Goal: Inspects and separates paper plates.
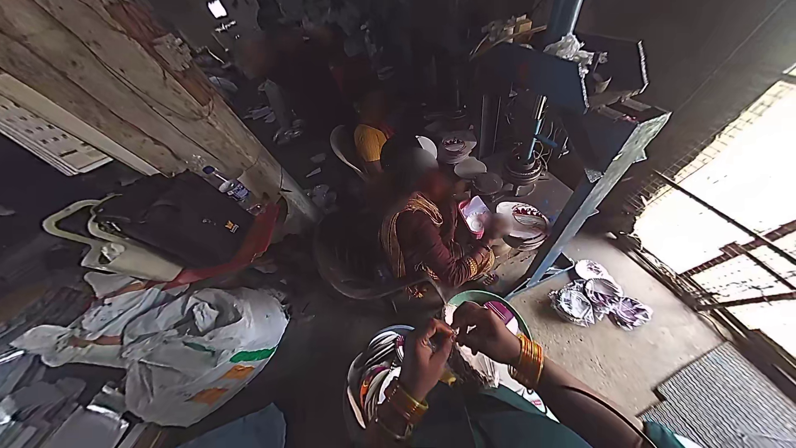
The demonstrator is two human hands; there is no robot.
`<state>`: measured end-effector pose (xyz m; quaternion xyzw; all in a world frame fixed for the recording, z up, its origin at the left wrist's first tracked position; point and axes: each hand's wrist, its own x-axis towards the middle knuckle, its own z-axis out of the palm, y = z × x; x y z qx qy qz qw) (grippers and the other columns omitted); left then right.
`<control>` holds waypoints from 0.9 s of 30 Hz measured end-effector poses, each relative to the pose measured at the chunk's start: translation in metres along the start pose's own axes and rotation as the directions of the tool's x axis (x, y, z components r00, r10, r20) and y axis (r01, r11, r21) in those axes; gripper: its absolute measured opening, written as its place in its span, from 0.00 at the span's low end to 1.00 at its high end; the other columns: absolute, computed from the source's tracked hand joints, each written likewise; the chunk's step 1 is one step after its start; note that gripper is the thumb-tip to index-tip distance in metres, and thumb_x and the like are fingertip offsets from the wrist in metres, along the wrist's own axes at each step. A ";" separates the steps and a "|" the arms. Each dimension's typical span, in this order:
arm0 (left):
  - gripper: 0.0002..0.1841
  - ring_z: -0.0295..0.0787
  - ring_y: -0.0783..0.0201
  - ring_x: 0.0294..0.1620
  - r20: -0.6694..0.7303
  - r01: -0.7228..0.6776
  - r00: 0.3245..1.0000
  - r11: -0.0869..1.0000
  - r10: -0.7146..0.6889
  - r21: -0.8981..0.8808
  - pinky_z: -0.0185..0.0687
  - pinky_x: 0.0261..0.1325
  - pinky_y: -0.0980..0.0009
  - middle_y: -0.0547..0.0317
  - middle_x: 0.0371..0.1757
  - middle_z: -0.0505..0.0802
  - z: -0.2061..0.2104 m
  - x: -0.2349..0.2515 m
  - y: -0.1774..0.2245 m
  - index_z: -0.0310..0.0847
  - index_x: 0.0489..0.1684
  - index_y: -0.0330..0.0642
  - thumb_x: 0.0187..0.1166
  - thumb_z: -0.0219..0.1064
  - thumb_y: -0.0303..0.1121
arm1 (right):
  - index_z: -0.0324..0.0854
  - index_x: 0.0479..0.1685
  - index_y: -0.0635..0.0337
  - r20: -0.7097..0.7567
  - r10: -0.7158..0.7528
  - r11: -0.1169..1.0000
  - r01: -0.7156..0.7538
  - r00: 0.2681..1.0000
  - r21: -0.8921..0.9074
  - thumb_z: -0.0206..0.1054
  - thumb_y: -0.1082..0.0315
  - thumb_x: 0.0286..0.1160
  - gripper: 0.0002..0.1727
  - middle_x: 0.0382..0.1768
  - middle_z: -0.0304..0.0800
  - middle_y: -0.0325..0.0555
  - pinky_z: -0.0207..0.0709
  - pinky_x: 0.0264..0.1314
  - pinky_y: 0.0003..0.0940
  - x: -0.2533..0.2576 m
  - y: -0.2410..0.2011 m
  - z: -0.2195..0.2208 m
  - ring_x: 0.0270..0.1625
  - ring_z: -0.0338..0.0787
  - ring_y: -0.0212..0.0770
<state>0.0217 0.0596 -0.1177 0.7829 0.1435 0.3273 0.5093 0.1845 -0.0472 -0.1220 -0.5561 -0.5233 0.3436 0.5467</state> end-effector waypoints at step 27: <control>0.10 0.90 0.37 0.54 0.041 0.097 0.981 0.666 -0.189 0.740 0.81 0.54 0.39 0.44 0.44 0.96 0.013 0.005 0.035 0.94 0.40 0.33 0.66 0.70 0.25 | 0.89 0.39 0.72 -0.174 -0.178 0.855 0.065 0.968 -0.514 0.70 0.77 0.64 0.08 0.44 0.93 0.62 0.90 0.46 0.46 -0.007 -0.012 0.031 0.43 0.96 0.55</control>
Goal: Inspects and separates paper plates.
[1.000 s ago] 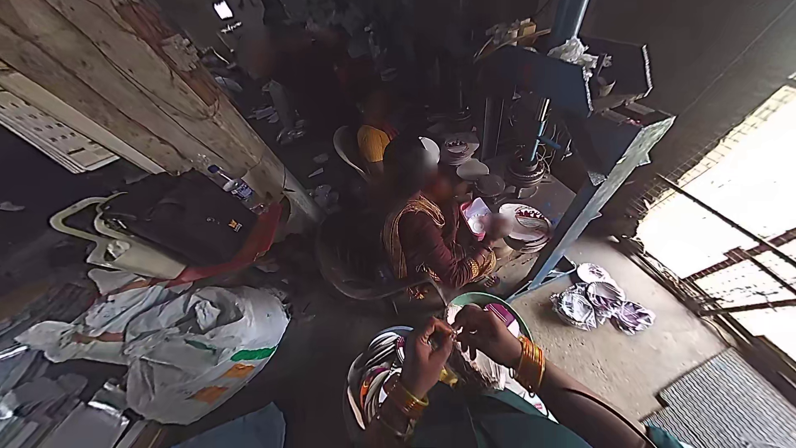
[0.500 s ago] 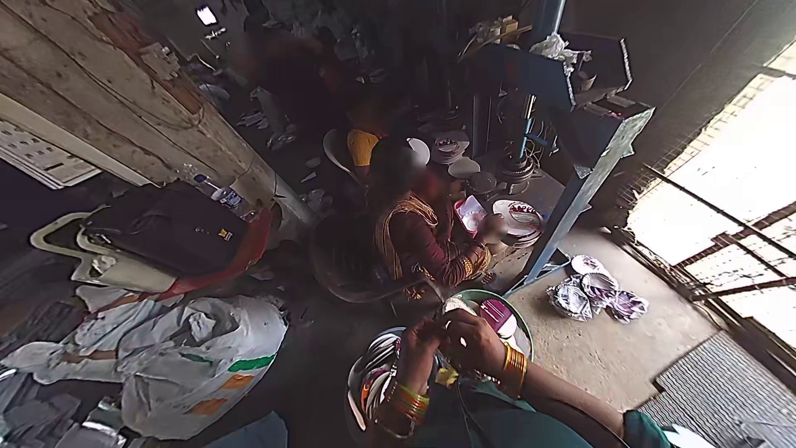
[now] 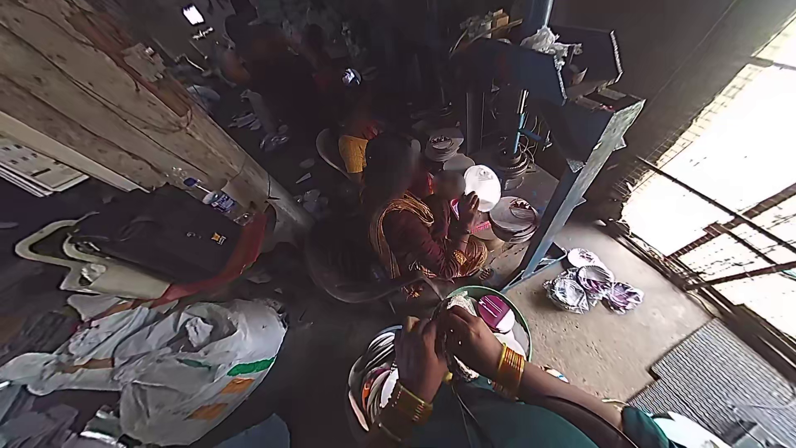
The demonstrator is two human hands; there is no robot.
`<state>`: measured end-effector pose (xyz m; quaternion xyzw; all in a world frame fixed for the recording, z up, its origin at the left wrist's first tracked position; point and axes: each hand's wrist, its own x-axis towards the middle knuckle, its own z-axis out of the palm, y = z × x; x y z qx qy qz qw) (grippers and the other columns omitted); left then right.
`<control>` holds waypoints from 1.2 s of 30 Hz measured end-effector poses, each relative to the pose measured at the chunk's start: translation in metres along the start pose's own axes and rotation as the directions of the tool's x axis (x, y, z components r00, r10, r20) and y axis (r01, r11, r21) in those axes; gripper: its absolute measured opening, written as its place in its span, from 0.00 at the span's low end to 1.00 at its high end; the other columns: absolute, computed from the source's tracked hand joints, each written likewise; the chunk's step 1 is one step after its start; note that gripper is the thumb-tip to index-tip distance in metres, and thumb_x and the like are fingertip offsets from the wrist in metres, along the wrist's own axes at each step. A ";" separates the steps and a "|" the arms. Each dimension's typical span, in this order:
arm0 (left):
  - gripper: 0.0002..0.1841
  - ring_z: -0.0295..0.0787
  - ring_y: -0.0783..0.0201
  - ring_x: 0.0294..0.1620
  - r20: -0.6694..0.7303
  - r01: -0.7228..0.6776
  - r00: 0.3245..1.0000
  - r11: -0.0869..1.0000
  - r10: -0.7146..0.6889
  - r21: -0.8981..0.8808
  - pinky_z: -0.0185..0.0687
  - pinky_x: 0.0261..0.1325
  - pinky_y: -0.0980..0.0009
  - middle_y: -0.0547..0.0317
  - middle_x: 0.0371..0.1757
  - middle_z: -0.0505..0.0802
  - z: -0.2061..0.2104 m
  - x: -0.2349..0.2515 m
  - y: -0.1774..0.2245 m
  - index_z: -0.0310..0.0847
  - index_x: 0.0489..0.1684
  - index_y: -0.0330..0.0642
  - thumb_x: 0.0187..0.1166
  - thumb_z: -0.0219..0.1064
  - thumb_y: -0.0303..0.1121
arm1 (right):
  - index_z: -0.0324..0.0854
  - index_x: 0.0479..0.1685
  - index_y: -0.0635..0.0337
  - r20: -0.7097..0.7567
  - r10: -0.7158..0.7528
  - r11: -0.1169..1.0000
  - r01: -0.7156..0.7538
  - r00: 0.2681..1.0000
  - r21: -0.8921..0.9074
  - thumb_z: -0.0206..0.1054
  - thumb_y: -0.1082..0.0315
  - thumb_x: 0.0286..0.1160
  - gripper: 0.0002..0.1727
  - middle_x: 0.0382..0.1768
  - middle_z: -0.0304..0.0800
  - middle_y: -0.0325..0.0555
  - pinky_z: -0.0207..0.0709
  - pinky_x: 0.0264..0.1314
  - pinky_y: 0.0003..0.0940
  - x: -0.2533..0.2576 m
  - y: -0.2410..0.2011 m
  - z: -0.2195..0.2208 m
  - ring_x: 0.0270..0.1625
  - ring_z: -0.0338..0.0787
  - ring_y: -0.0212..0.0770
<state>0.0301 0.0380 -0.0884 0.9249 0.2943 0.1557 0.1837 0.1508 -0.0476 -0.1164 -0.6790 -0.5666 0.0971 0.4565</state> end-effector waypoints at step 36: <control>0.10 0.89 0.65 0.37 0.572 0.594 0.772 -0.003 -0.276 -0.804 0.89 0.45 0.66 0.57 0.35 0.91 0.021 -0.026 -0.015 0.80 0.41 0.36 0.85 0.52 0.22 | 0.88 0.33 0.72 0.028 0.045 0.967 -0.051 0.999 0.249 0.73 0.75 0.65 0.06 0.40 0.91 0.60 0.88 0.42 0.32 -0.036 0.003 -0.006 0.38 0.93 0.44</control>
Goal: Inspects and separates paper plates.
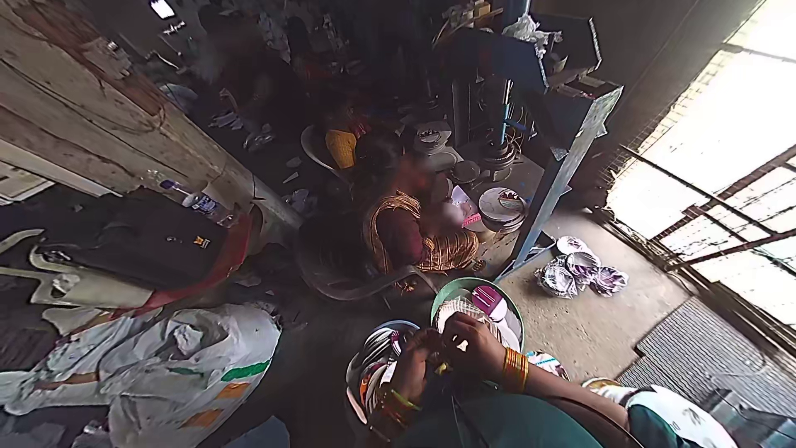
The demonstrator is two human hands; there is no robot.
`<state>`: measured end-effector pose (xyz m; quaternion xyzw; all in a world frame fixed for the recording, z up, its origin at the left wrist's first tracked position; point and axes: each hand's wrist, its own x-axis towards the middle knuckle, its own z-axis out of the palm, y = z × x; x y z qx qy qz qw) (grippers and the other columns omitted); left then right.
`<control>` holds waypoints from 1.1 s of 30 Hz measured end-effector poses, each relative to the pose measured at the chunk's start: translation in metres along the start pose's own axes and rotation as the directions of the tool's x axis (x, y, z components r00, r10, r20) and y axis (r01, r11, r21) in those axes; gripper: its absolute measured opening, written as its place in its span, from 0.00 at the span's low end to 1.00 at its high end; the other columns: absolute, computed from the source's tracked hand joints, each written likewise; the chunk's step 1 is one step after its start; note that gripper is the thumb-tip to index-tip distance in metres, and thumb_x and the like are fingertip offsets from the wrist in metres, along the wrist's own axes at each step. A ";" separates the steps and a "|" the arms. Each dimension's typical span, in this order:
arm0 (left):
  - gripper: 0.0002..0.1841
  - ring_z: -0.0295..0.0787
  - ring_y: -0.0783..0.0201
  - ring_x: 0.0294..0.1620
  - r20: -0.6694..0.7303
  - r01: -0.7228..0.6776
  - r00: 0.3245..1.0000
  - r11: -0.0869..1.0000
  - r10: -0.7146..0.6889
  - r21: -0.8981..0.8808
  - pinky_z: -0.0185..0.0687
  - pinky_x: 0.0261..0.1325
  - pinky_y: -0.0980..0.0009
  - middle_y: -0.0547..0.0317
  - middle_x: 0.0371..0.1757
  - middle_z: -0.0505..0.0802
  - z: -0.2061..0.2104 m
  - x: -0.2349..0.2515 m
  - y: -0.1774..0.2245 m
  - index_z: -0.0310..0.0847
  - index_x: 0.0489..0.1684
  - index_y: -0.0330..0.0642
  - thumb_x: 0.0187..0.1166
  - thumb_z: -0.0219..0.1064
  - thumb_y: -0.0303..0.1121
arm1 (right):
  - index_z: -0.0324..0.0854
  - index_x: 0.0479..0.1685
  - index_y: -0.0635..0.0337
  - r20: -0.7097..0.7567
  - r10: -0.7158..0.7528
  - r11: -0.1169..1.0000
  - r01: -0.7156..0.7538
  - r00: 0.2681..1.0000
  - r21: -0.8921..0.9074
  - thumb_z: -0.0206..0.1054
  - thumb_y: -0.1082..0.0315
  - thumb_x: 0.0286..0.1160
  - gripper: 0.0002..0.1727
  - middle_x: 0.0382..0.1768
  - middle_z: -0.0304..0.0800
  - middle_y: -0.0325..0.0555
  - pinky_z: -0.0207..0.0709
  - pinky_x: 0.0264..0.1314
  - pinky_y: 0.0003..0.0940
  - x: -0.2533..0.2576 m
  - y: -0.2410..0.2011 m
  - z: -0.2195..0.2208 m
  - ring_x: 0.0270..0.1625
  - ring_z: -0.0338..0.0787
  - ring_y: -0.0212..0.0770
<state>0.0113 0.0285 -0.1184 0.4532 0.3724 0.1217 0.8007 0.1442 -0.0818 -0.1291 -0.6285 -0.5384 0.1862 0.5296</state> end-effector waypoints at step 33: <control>0.07 0.87 0.69 0.35 -0.005 -0.040 0.999 0.981 0.042 0.191 0.86 0.44 0.71 0.60 0.33 0.90 -0.007 0.000 -0.005 0.82 0.32 0.35 0.75 0.61 0.15 | 0.83 0.25 0.71 -0.003 0.066 0.997 -0.066 0.998 -0.041 0.68 0.75 0.63 0.06 0.29 0.88 0.57 0.84 0.38 0.40 -0.013 0.013 0.008 0.33 0.90 0.48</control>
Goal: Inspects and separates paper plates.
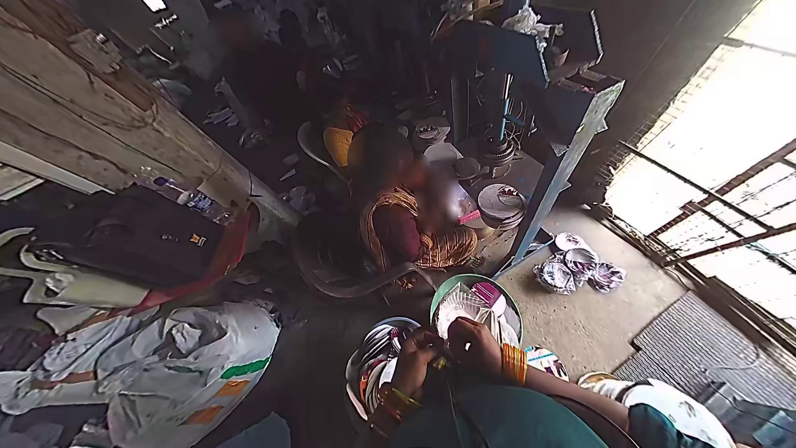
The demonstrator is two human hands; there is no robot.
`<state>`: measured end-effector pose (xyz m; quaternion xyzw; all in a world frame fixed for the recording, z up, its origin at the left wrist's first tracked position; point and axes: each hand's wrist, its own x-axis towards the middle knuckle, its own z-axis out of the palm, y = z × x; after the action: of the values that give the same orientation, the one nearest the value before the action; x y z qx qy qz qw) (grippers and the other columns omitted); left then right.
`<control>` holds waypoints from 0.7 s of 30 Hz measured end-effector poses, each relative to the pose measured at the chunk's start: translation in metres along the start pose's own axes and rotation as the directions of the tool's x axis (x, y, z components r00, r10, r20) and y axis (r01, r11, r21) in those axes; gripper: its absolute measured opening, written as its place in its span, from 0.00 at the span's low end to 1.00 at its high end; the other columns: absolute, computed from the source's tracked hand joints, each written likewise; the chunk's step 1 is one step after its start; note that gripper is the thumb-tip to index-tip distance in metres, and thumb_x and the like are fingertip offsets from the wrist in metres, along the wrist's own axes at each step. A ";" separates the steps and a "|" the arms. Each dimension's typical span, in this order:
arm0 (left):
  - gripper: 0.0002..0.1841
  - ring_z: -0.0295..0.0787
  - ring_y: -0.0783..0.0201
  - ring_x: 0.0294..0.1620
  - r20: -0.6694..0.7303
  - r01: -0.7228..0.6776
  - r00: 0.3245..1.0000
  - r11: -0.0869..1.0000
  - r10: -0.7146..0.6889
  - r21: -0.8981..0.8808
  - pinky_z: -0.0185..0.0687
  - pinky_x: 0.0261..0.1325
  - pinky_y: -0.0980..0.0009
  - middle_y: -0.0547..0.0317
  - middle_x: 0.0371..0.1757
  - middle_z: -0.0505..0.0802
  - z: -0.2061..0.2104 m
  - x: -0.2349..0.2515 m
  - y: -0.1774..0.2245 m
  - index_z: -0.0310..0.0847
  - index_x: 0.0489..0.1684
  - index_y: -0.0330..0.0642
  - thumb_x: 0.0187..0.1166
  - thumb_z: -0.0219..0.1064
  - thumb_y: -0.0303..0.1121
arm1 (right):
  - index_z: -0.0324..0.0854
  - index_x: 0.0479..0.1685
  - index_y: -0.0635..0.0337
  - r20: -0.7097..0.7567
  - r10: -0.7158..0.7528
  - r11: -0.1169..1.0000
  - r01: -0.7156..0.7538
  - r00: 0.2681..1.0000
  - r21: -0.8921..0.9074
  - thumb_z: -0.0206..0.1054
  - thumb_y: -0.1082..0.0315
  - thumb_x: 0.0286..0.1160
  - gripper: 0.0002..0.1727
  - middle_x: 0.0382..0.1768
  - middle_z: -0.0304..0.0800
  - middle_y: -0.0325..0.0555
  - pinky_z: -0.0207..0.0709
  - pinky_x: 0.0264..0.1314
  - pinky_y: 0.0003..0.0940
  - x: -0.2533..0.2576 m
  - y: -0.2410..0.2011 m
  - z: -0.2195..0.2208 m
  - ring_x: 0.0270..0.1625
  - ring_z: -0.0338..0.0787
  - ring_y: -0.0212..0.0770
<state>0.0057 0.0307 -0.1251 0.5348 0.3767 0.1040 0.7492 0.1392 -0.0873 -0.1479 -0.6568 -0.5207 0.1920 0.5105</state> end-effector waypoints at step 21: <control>0.29 0.84 0.55 0.60 -0.155 0.109 0.985 0.967 -0.074 0.229 0.81 0.64 0.59 0.33 0.67 0.83 -0.016 0.024 -0.011 0.59 0.84 0.28 0.84 0.62 0.26 | 0.90 0.43 0.72 -0.019 -0.027 0.983 0.023 0.999 -0.184 0.75 0.70 0.68 0.12 0.47 0.94 0.64 0.84 0.62 0.55 0.007 -0.024 0.004 0.54 0.94 0.61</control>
<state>0.0085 0.0513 -0.1480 0.5931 0.4642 0.0623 0.6549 0.1265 -0.0809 -0.1268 -0.6965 -0.5387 0.1297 0.4559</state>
